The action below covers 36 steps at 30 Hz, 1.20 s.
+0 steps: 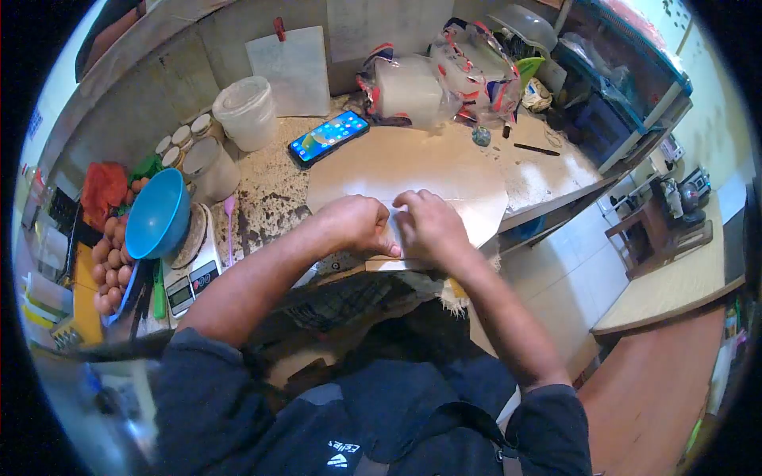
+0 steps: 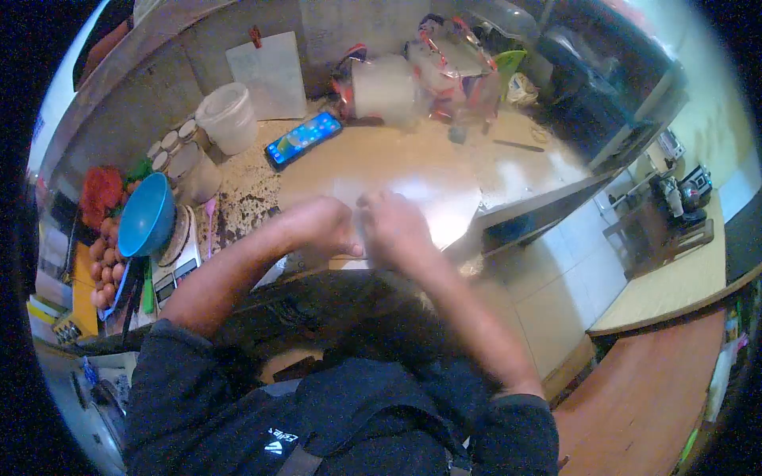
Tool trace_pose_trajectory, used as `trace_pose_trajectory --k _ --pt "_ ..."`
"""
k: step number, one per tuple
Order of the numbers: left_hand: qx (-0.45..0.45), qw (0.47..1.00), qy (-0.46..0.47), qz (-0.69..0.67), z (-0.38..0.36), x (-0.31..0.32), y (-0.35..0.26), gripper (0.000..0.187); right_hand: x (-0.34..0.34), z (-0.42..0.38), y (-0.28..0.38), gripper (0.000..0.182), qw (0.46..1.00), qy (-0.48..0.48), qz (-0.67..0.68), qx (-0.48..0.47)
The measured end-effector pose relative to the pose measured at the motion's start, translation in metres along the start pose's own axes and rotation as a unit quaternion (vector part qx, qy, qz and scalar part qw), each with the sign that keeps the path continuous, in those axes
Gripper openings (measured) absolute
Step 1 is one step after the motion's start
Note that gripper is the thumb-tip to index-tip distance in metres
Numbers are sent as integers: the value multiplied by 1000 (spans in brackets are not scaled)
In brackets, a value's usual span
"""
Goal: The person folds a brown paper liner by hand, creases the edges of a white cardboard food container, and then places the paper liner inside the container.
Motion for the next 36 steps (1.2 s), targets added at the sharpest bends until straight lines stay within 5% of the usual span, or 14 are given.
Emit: trace_pose_trajectory --k 6,12,15,19,22,28,31,34,36 --pt "46 997 -59 -19 -10 20 13 55 -8 -1 21 24 987 -104 -104 -69" --pt "39 986 -149 -70 -46 -4 -12 40 -22 -21 5 24 998 -38 -48 -33" --pt "140 964 -221 -38 -59 14 -6 25 -44 -52 12 16 992 -40 -75 -90" --pt "202 923 -315 -88 -82 17 -13 31 -59 -71 4 12 992 -15 -58 -108" --pt "161 921 -352 -34 -92 9 -22 43 -73 -73 17 12 994 14 -51 -95" --pt "175 938 -294 -52 -84 2 0 52 -94 -64 2 23 998 45 31 -23" --pt "114 955 -265 -75 -77 -9 0 47 -110 -49 -31 40 996 -3 -62 -67" --pt "72 978 -190 -39 -66 -23 -1 43 -112 -32 -58 50 986 135 -79 -64" --pt "53 980 -186 -47 -48 -22 13 40 -110 -23 -69 47 975 196 -88 60"
Point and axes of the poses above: each hand's wrist, its own z-axis towards the middle knuckle, its own x-axis out of the palm, y = z × x, the point moved 2 cm from there along z, towards the middle knuckle, and after that the axes turned 14 degrees about -y, right-handed, at the moved point
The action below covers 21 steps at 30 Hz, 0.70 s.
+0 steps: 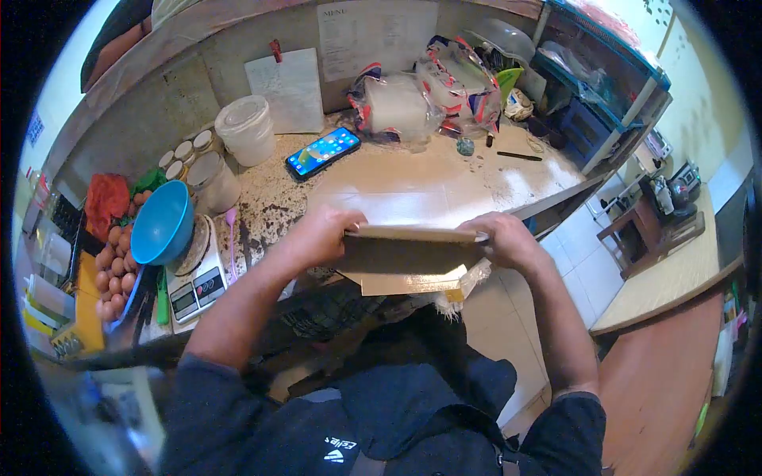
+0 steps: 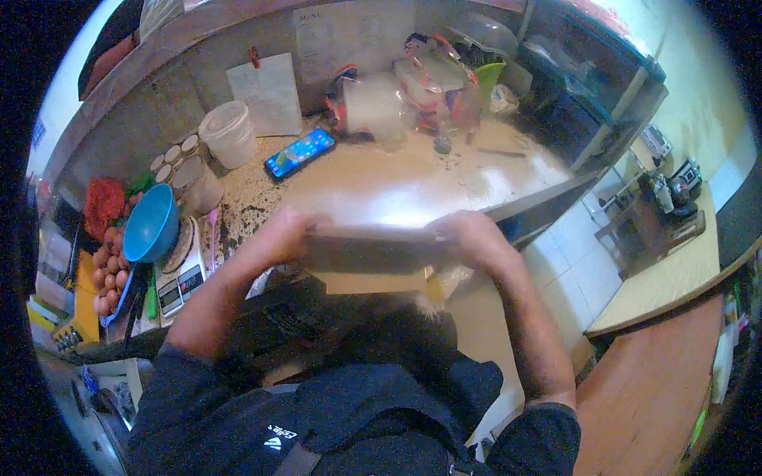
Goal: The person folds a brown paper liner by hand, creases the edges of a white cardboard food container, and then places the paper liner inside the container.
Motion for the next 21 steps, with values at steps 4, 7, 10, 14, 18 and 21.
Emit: trace_pose_trajectory --k 4,7,10,14,18,21 --pt "-65 997 3 -36 27 -1 12 46 7 31 -28 30 994 45 62 76" --pt "-145 981 46 -123 36 0 24 60 -1 50 -24 33 990 73 88 86" --pt "-167 970 44 -172 42 5 29 68 -7 62 -17 43 975 94 143 144" --pt "-191 980 -42 -42 35 1 11 85 -4 81 -19 51 976 138 76 151" --pt "-198 977 -50 66 34 0 3 93 -7 85 -18 59 980 144 65 122" --pt "11 989 -136 66 40 24 29 82 -9 88 -13 67 986 128 -16 109"
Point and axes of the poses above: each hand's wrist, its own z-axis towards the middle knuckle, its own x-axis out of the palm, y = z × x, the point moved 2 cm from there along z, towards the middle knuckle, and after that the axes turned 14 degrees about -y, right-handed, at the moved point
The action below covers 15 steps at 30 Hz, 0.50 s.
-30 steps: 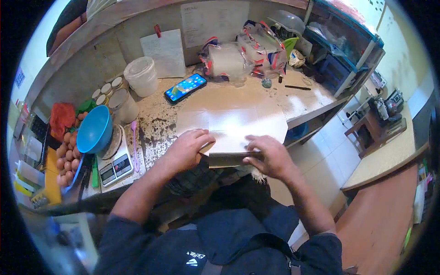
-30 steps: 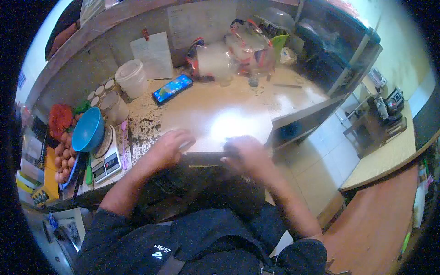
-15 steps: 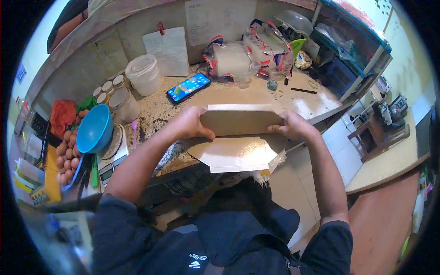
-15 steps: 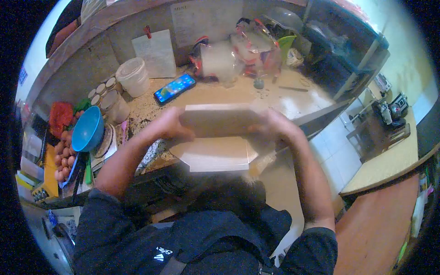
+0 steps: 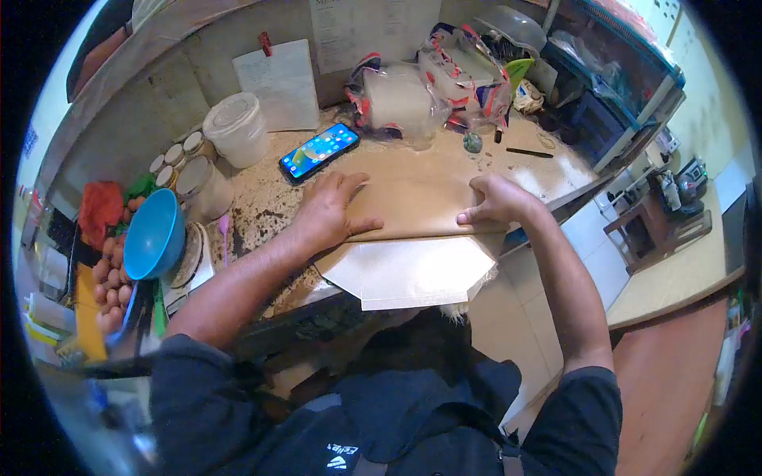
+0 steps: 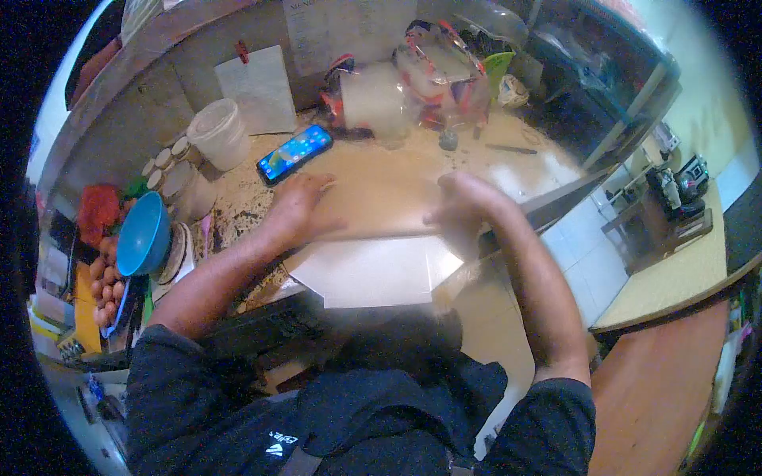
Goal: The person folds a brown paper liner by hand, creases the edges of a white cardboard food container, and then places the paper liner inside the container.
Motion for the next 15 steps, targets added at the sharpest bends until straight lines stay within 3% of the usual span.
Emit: trace_pose_trajectory --k 1,3,4,6,10,13,15 --pt "0 1000 -1 -1 0 7 6 82 -1 -2 2 67 1000 0 -1 1" --pt "99 995 -24 0 1 14 10 67 1 -8 5 86 999 -35 -13 -25" --pt "99 995 -22 0 2 15 11 67 4 -9 5 86 999 -33 -12 -24" --pt "160 987 -34 6 3 17 9 57 11 -11 7 104 993 -93 19 -67" --pt "158 987 -20 -19 4 26 18 54 8 2 13 112 997 -49 32 -54" --pt "168 984 16 -51 6 34 25 52 9 13 12 113 997 -40 60 21" --pt "164 981 78 -69 7 36 29 58 6 14 17 115 999 -26 7 38"
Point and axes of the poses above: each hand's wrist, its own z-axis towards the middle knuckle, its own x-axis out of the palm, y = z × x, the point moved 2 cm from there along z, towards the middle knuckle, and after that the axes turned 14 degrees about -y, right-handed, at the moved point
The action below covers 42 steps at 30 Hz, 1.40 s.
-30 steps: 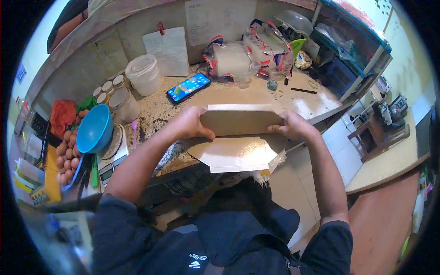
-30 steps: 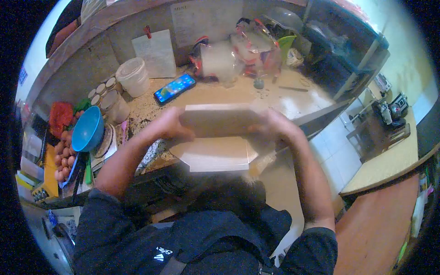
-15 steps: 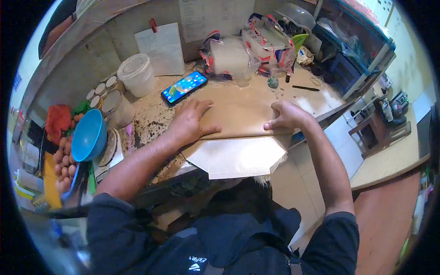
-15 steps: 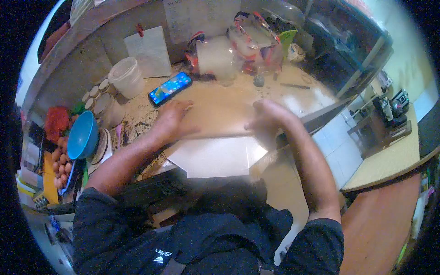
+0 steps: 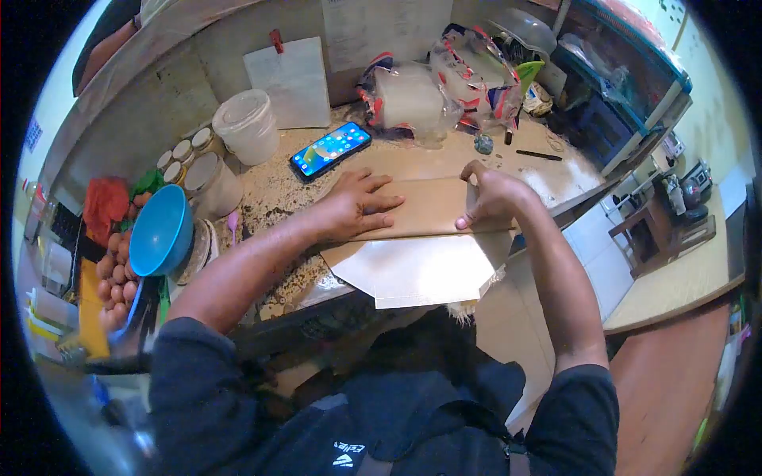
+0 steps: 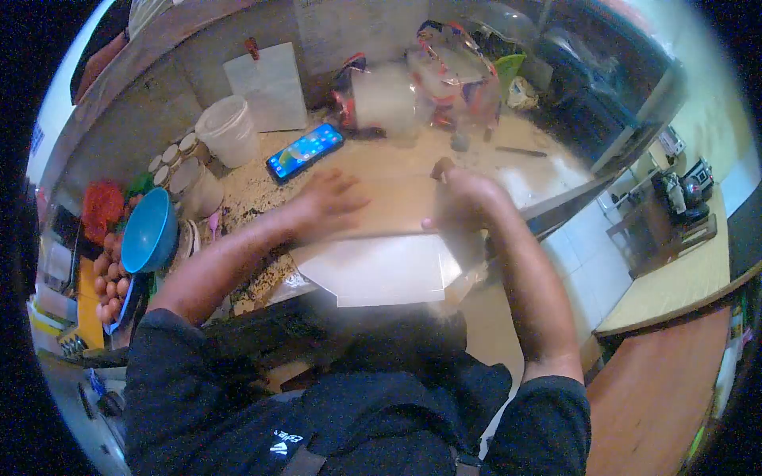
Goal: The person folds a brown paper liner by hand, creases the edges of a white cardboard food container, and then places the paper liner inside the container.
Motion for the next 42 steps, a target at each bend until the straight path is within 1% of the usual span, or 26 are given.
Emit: trace_pose_trajectory --k 1,3,4,6,7,8,10,11,14,15,16,18,20,21,24,25,27,30,31,32,33,35,36,38,41,42 --pt "3 1000 3 0 2 -5 2 58 1 -1 3 115 1000 -1 3 2" --pt "-36 991 105 -74 9 -17 9 70 -5 0 13 120 999 21 -26 11" --pt "-33 992 101 -72 14 -19 15 70 -8 -4 19 120 999 17 -29 10" --pt "-17 974 194 -116 20 -22 20 82 -12 -15 36 126 985 -49 -130 -101" --pt "14 981 182 -67 22 -21 17 86 -16 -15 42 130 981 -35 -154 -109" --pt "8 981 181 -67 26 -19 15 86 -12 -12 47 130 981 -33 -153 -114" --pt "18 978 204 -43 38 -25 6 89 -4 -11 62 131 972 -77 -154 -159" --pt "18 977 207 -41 38 -22 7 89 3 -11 76 132 972 -79 -164 -149" --pt "46 977 197 -62 42 -19 12 92 46 26 89 139 987 -54 -69 -137" --pt "26 975 213 -59 39 -20 11 92 44 25 90 139 986 -60 -68 -137" --pt "7 972 228 -58 36 -20 11 93 44 21 90 132 986 -66 -60 -144" --pt "30 975 208 -69 32 -19 20 96 58 12 75 126 985 -70 -55 -145" --pt "62 962 262 -43 34 -21 31 100 74 9 39 110 956 -208 -38 -203" --pt "60 963 256 -50 33 -23 31 100 68 -1 34 97 954 -213 -92 -191" --pt "41 943 326 -56 31 -48 33 108 42 -11 5 95 962 -209 -88 -151" --pt "49 948 309 -58 29 -46 33 110 38 -13 -2 95 962 -209 -88 -153" --pt "45 949 308 -55 27 -43 33 110 33 -13 -10 78 966 -227 -74 -97" --pt "40 950 308 -36 26 -44 34 111 46 -2 6 87 963 -201 -103 -146" --pt "43 948 314 -36 27 -43 35 111 54 1 21 84 955 -211 -86 -189" --pt "50 946 320 -36 32 -40 34 111 82 11 27 81 927 -267 -95 -247" --pt "62 945 320 -37 35 -37 35 111 74 7 64 78 959 -164 -88 -212" --pt "102 941 306 -104 34 -33 37 111 80 9 95 81 965 -140 -28 -221" --pt "116 939 306 -106 34 -35 35 111 76 2 100 83 964 -140 -43 -223" --pt "14 935 352 -35 28 -48 30 114 79 3 86 82 961 -181 -41 -206" --pt "9 937 346 -46 28 -60 20 117 52 -8 49 81 973 -150 -70 -163" --pt "8 938 344 -46 29 -60 21 117 55 -5 25 80 976 -165 -54 -134"
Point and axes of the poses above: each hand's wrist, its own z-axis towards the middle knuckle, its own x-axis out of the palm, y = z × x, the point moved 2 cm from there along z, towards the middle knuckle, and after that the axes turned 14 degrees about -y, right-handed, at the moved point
